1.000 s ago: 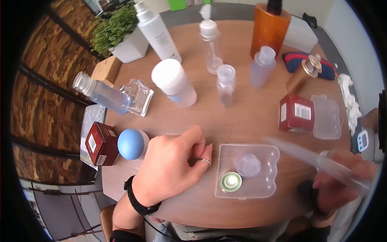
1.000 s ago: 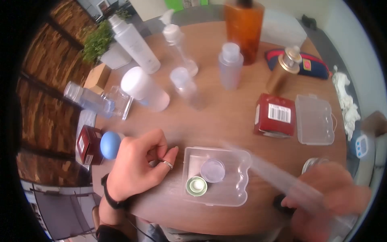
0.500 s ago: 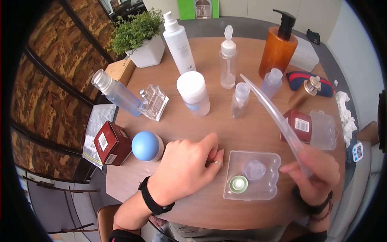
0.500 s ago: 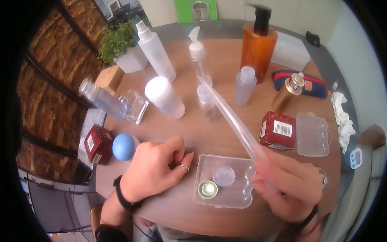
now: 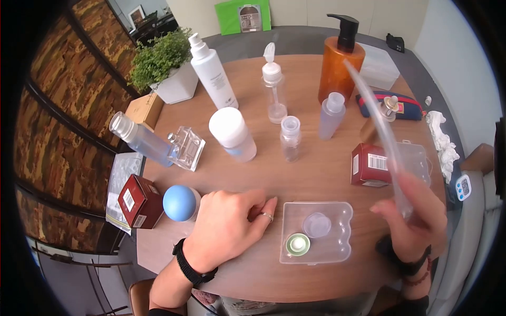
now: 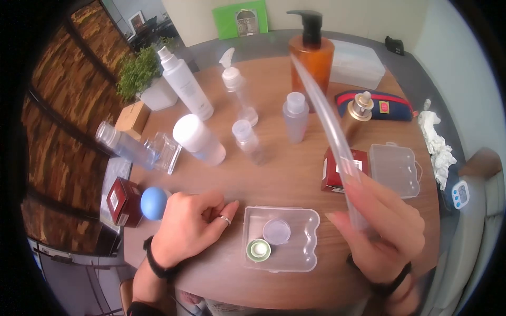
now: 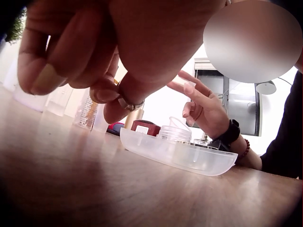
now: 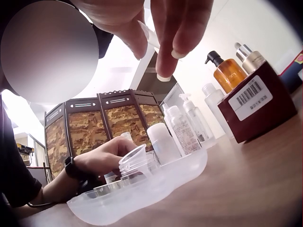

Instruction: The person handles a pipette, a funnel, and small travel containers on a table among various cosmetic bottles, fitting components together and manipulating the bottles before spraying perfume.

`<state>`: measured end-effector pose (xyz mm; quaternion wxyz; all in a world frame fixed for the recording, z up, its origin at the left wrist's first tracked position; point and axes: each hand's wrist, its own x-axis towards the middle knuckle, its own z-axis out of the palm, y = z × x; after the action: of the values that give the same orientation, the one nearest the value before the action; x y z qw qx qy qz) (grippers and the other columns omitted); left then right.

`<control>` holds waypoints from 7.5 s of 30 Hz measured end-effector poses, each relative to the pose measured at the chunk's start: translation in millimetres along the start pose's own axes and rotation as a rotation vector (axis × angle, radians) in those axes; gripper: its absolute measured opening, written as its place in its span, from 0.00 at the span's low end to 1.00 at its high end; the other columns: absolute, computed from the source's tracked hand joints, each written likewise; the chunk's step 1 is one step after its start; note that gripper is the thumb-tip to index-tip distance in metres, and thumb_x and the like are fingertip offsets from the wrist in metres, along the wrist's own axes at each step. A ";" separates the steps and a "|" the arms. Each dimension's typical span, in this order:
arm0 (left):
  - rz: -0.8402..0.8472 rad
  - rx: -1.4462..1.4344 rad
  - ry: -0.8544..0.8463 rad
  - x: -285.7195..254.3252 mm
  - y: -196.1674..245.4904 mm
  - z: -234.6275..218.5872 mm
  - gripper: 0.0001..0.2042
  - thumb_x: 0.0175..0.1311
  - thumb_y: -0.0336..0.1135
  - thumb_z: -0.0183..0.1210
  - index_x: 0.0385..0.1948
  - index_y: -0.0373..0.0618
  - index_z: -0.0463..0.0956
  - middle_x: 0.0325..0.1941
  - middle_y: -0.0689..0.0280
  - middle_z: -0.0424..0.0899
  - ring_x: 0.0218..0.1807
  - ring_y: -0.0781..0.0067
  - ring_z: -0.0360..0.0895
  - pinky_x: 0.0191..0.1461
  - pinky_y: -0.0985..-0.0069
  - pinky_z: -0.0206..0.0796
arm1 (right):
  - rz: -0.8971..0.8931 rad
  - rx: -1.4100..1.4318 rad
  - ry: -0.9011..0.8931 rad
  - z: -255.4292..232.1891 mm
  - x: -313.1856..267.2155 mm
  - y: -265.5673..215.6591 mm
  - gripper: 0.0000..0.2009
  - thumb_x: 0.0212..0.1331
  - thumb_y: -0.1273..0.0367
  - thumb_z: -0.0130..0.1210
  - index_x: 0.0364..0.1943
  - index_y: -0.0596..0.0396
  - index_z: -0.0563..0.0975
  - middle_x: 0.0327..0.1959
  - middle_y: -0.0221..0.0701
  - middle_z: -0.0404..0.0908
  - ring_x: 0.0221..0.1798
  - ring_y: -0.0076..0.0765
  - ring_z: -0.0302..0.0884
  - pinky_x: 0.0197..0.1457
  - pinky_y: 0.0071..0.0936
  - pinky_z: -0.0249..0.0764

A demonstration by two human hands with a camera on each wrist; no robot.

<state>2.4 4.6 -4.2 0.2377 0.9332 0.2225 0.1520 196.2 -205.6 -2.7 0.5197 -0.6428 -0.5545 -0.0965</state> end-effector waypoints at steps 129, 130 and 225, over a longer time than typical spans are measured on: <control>-0.053 0.082 -0.112 -4.7 -6.0 0.2 0.12 0.60 0.39 0.66 0.22 0.43 0.78 0.17 0.58 0.80 0.22 0.50 0.79 0.29 0.60 0.71 | -0.132 -0.157 -0.115 3.6 17.0 -36.6 0.22 0.39 0.75 0.76 0.45 0.58 0.85 0.46 0.44 0.88 0.36 0.39 0.89 0.37 0.26 0.83; -0.071 0.098 -0.121 -3.8 -4.3 -1.0 0.13 0.60 0.40 0.66 0.22 0.42 0.78 0.17 0.58 0.81 0.23 0.50 0.79 0.29 0.60 0.71 | -0.124 -0.159 -0.107 6.0 18.2 -36.6 0.22 0.39 0.75 0.76 0.45 0.58 0.85 0.46 0.44 0.88 0.36 0.39 0.89 0.37 0.26 0.83; 0.014 0.175 0.004 -5.1 3.9 6.0 0.14 0.60 0.39 0.68 0.21 0.41 0.75 0.11 0.58 0.70 0.15 0.54 0.70 0.21 0.62 0.58 | 0.241 -0.104 0.173 -75.7 -51.6 -59.4 0.21 0.57 0.60 0.68 0.47 0.63 0.79 0.32 0.28 0.72 0.22 0.16 0.71 0.24 0.12 0.60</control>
<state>1.7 -3.2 -8.2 0.1540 0.9516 0.2287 0.1356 163.2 -305.1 27.9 0.5392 -0.7202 -0.4206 -0.1171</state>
